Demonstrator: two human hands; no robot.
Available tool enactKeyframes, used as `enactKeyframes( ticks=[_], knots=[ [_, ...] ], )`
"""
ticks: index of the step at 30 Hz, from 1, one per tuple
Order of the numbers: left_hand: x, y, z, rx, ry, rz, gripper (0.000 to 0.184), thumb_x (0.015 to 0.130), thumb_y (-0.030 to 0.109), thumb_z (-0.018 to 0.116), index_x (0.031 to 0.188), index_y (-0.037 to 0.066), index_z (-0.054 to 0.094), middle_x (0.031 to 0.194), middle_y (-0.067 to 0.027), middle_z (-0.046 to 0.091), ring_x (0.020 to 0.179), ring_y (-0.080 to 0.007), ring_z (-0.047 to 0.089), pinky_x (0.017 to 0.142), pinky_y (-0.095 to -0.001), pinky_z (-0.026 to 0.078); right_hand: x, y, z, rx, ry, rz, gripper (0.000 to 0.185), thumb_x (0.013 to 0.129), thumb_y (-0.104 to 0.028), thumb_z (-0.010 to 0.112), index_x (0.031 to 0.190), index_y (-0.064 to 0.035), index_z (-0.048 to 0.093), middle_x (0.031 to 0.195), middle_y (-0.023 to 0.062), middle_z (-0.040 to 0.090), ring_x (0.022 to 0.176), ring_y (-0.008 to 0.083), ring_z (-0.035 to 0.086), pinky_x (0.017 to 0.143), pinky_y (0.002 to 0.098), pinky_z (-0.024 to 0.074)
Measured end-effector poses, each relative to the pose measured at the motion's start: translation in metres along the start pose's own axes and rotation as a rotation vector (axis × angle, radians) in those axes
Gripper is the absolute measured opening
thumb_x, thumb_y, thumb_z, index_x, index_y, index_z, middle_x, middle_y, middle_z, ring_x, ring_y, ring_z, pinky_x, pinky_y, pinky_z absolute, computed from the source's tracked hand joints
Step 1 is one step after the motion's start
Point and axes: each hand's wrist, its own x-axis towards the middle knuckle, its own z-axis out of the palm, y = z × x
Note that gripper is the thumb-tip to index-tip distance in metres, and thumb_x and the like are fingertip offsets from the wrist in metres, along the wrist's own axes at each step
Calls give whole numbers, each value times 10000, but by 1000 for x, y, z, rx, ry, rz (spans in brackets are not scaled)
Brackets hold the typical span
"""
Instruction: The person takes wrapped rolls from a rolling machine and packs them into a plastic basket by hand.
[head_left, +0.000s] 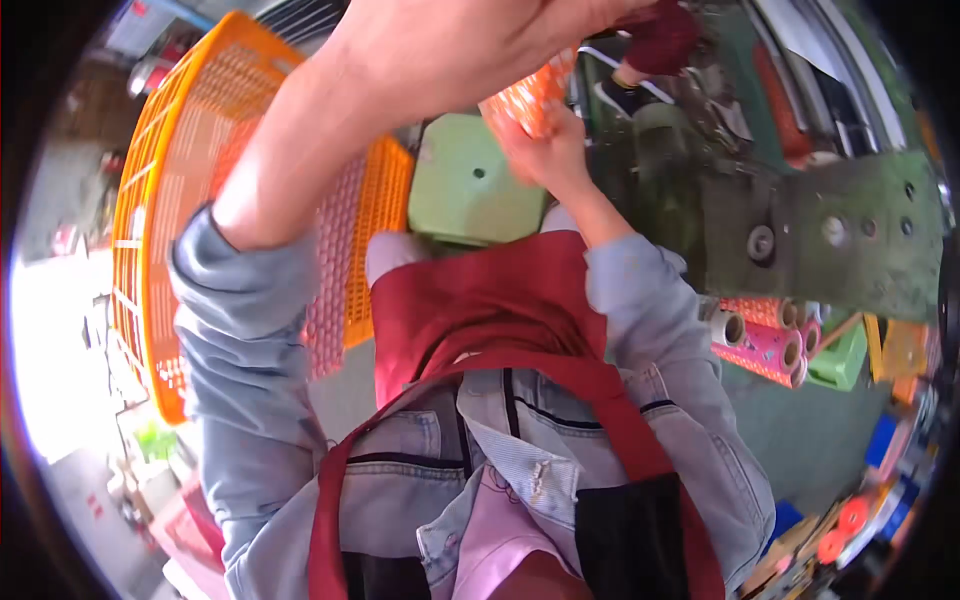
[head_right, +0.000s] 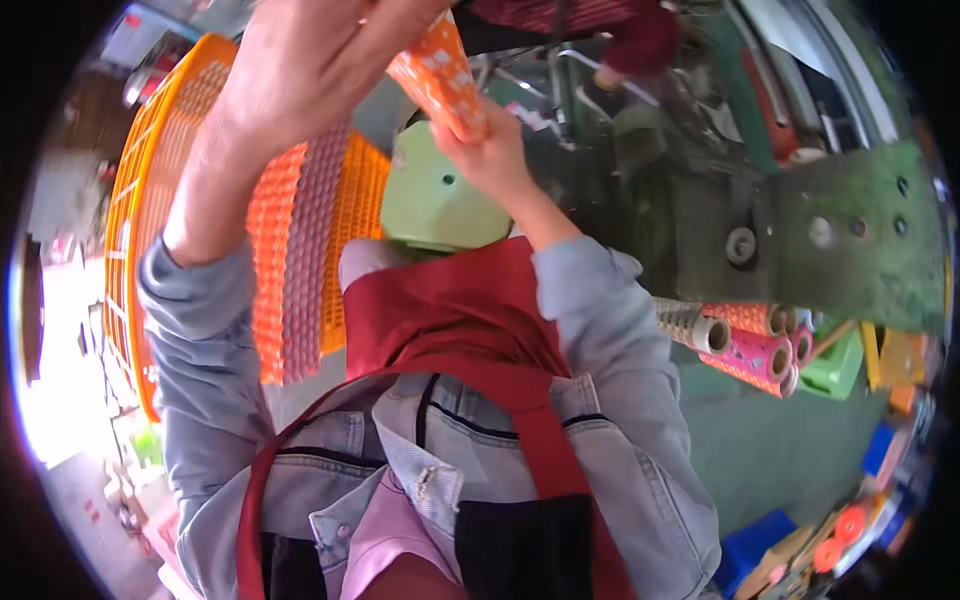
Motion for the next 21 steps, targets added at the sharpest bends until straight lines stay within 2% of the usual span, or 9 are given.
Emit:
enactKeyframes(
  ticks=[2, 5, 11, 14, 15, 17, 18, 19, 21],
  knots=[
    [2, -12, 3, 129, 1, 179, 190, 897, 228, 572, 819, 57, 541, 755, -92, 509, 778, -279, 546, 929, -429, 398, 12, 26, 33, 96, -6, 52, 192, 775, -118, 703, 929, -34, 625, 789, 35, 635, 714, 102, 585, 662, 278, 485],
    [-28, -47, 34, 212, -87, 89, 183, 899, 224, 573, 826, 59, 539, 753, -91, 505, 793, -279, 548, 965, -442, 382, 7, 87, 64, 0, 67, -96, 188, 758, -121, 711, 900, -38, 620, 784, 39, 645, 693, 112, 591, 654, 287, 490],
    [-32, -46, 23, 309, -108, 34, 172, 904, 217, 576, 848, 60, 534, 754, -93, 493, 822, -287, 552, 1007, -483, 367, -1, 111, 82, 44, 68, -5, 181, 732, -109, 714, 863, -35, 614, 769, 77, 654, 674, 152, 611, 642, 310, 496],
    [-40, -79, 40, 259, 153, 272, 175, 899, 219, 588, 852, 61, 531, 751, -87, 494, 828, -278, 555, 1002, -487, 374, -1, 123, 83, 4, 88, 50, 170, 721, -95, 708, 848, -37, 613, 740, 95, 643, 663, 175, 616, 639, 319, 500],
    [-41, -82, 37, 267, 151, 278, 175, 899, 219, 588, 852, 61, 531, 751, -87, 494, 828, -278, 555, 1002, -487, 374, 1, 129, 83, -52, 70, 35, 164, 714, -89, 706, 833, -36, 606, 729, 100, 633, 654, 201, 616, 632, 324, 498],
    [-53, -76, 26, 301, -9, 62, 184, 901, 226, 585, 832, 61, 542, 746, -82, 503, 815, -270, 557, 984, -478, 384, -3, 133, 81, -175, 21, 16, 156, 700, -78, 700, 803, -34, 592, 706, 110, 613, 635, 253, 615, 618, 334, 495],
    [-59, -72, 19, 317, -89, -46, 189, 902, 229, 583, 822, 61, 547, 743, -80, 508, 808, -266, 558, 975, -473, 389, -4, 132, 82, -173, 17, 13, 156, 700, -78, 700, 803, -34, 592, 706, 110, 613, 635, 253, 615, 618, 334, 495],
    [-64, -75, 9, 334, -82, -38, 189, 902, 229, 583, 822, 61, 547, 743, -80, 508, 808, -266, 558, 975, -473, 389, 6, 126, 86, -159, 29, -42, 122, 719, -67, 686, 778, -41, 582, 681, 75, 589, 626, 211, 594, 604, 322, 481],
    [-89, -81, -13, 564, -112, -125, 297, 862, 265, 613, 1081, 79, 538, 1008, -74, 539, 965, -266, 541, 975, -411, 382, 10, 110, 95, -130, 51, -121, 101, 759, -44, 658, 728, -56, 563, 631, 5, 541, 608, 126, 553, 575, 297, 454]
  ],
)
